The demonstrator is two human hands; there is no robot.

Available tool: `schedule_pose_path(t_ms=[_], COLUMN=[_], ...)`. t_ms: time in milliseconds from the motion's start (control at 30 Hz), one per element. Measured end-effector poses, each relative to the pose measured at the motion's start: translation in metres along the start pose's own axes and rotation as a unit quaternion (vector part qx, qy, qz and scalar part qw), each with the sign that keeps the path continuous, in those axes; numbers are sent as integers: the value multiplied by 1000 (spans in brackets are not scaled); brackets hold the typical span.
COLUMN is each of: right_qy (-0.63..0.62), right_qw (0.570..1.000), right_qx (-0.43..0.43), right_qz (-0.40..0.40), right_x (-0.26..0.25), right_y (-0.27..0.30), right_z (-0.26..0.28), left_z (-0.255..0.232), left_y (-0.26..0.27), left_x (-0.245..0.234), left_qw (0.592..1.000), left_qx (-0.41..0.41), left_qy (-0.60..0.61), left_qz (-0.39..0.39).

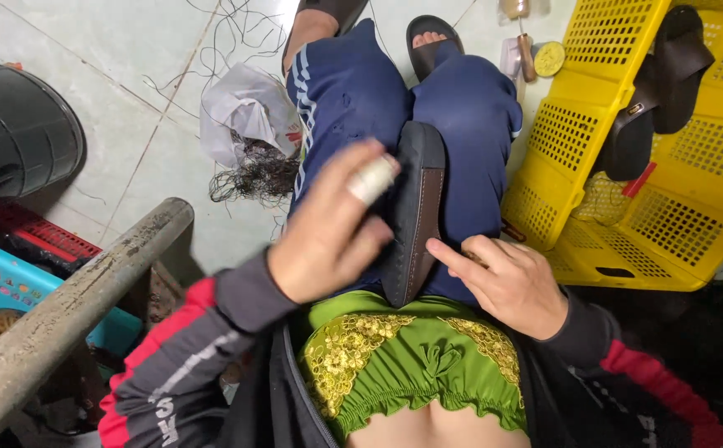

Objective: Hand-sewing a rubber sole onto a shoe using a needle and thread while sitting on the floor.

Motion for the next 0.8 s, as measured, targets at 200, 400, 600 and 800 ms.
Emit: schedule_pose_path(t_ms=[200,400,600,800], right_qy=[42,112,178,120], right_qw=[999,992,981,991], right_qx=[14,29,-42,-59], right_qz=[-4,48,57,11], right_x=[-10,2,-2,36], right_y=[-17,2,-5,-6], right_z=[9,0,10,-3], left_z=[13,19,25,32], left_y=[43,45,45,45], left_x=[37,42,46,47], left_qw=[983,994,998,1000], left_qx=[-145,-83,-43,-16], left_qy=[39,6,21,-4], left_qz=[108,75,42,17])
Point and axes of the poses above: each hand's wrist, its own y-axis away from the middle knuckle, its own x-axis out of the palm, z = x × y, the point moved 9 cm from there along -y, towards the middle knuckle, and after that the axes turned 13 degrees about -z, right-handed, at the moved point
